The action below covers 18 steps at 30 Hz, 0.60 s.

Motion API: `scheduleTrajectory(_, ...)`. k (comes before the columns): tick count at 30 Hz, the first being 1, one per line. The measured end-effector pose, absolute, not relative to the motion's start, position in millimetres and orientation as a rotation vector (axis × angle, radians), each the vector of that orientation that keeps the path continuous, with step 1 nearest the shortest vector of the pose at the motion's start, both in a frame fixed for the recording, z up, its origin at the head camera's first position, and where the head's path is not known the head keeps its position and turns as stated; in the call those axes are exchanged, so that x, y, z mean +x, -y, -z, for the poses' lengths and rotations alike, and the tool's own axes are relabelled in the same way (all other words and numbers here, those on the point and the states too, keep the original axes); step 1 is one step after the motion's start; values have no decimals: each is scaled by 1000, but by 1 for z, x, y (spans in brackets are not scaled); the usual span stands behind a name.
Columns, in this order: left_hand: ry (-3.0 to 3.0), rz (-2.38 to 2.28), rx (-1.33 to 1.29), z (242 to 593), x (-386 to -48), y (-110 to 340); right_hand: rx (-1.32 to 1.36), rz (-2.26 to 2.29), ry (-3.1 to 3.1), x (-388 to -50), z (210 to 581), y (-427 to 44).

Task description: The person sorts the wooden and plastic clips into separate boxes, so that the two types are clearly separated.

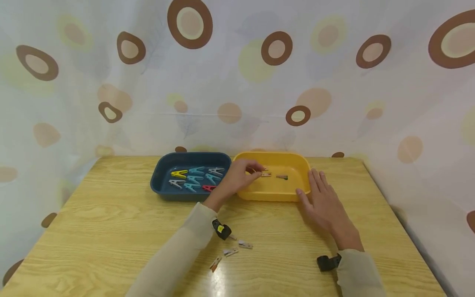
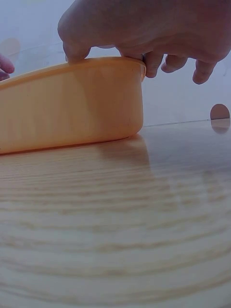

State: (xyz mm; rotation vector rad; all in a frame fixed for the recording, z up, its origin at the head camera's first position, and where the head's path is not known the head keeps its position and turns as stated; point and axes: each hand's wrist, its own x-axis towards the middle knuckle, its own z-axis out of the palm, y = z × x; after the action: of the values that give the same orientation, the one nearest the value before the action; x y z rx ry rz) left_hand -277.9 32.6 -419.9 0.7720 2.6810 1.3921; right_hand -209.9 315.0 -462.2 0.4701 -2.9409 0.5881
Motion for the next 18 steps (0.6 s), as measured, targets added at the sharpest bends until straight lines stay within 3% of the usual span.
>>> scheduleTrajectory(18,-2725,-1418,910,417,-240,-4,455,-585,2955,-211,460,-316)
